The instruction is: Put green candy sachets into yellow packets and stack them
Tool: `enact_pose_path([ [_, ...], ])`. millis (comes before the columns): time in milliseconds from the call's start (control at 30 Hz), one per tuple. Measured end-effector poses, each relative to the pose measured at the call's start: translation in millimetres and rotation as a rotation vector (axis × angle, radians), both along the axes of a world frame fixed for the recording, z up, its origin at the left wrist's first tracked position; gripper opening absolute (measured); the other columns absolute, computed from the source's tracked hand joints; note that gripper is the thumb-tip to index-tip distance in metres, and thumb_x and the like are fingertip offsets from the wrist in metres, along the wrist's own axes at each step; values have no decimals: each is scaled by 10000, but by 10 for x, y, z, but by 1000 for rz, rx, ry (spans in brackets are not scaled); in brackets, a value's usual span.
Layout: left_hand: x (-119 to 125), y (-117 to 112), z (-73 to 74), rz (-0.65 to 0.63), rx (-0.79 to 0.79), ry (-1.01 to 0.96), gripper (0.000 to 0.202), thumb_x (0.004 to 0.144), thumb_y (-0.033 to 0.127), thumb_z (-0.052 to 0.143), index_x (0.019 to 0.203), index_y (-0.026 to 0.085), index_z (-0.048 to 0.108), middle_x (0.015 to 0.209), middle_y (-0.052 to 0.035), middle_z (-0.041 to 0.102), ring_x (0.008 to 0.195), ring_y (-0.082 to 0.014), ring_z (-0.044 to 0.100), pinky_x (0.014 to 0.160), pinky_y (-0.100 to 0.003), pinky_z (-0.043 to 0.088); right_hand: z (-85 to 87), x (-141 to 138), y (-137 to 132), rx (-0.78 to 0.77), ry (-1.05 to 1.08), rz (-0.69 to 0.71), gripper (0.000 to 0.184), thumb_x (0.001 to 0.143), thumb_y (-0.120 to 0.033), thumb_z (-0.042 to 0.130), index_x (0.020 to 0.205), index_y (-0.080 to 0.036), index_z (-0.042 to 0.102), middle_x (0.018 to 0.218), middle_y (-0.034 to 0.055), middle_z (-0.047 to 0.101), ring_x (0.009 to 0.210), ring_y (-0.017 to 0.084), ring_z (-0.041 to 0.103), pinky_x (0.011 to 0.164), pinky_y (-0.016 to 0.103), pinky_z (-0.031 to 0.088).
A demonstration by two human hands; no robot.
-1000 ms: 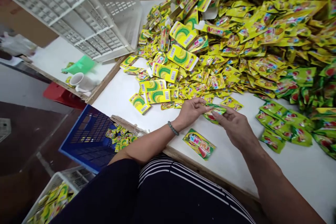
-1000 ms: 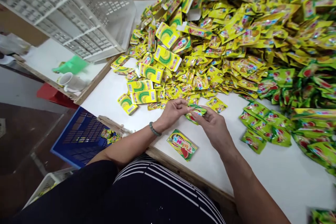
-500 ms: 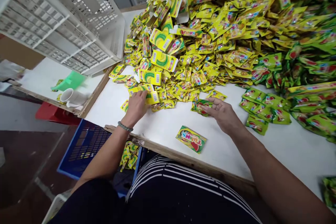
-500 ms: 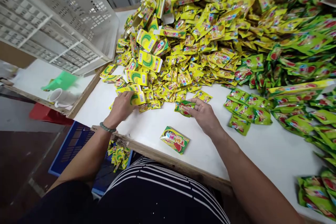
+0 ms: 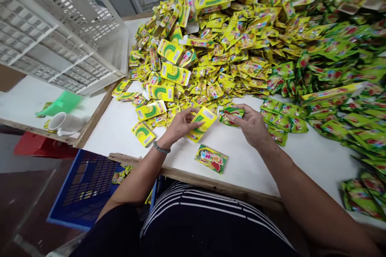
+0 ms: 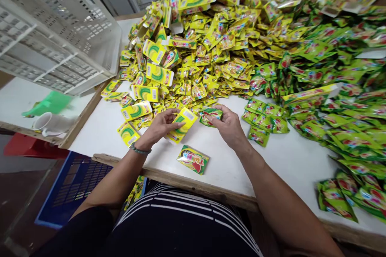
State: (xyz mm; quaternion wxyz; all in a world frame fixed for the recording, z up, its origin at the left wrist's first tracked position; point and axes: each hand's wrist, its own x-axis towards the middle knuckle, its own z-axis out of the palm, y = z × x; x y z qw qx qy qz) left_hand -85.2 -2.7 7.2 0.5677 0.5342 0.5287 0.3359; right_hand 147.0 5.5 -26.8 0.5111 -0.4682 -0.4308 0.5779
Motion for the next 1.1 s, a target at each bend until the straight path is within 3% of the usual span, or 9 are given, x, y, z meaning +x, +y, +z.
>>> enact_pose_path([
  [133,213,115,-56,158,24,-280,772,640,369,832,1305,232,464,923,-24,685,773,-169,667,754,-314,542,103,103,17,-4,67,50,374,638,-394,800,914,-256,588,842,-8,720,766,174,680,732,336,560],
  [267,193,135,-75,210,299,-252,611,681,293,791,1227,258,519,1117,-46,672,990,-196,656,901,-348,527,69,138,27,-75,61,86,425,628,-388,815,958,-252,583,783,-25,684,692,153,646,664,310,540],
  [367,50,72,-90,14,442,13,259,734,196,693,987,207,646,1131,-73,683,1122,-231,610,1033,-397,456,-28,162,52,-45,-50,50,427,641,-398,824,974,-249,602,741,-27,652,673,161,623,615,306,528],
  [433,-54,20,-96,-75,452,210,232,754,141,602,962,202,685,1187,-87,674,1195,-247,574,1070,-418,422,-101,188,73,-30,-125,57,404,656,-409,824,970,-246,627,705,-19,637,679,180,619,593,311,523],
  [633,-7,-111,45,213,268,776,264,865,383,552,989,177,660,964,-101,706,891,-240,655,813,-371,502,-294,199,119,-25,-185,95,443,675,-501,799,984,-226,640,648,-18,608,637,181,596,572,317,517],
  [767,214,-158,119,56,233,1048,434,706,557,740,866,168,636,815,-108,673,805,-277,630,712,-349,448,-358,170,128,-29,-224,74,458,663,-514,799,983,-240,621,530,-82,464,495,130,482,487,275,451],
  [867,256,-115,23,-47,157,920,346,684,459,786,821,178,636,697,-58,640,697,-234,606,637,-308,407,-334,150,129,-14,-245,44,452,656,-495,803,979,-234,627,484,-112,376,437,103,391,447,247,373],
  [1000,213,-3,-117,-43,69,387,378,664,494,794,795,173,644,645,-1,617,609,-152,565,560,-251,393,-243,132,137,78,-163,24,417,690,-499,769,979,-227,642,622,-52,587,574,139,544,567,279,464],
  [1100,222,46,-132,-40,13,152,442,657,539,791,813,147,658,671,-3,632,600,-124,557,539,-233,407,-199,142,146,91,-232,62,351,679,-458,780,925,-231,675,578,-52,562,563,147,532,573,293,463],
])
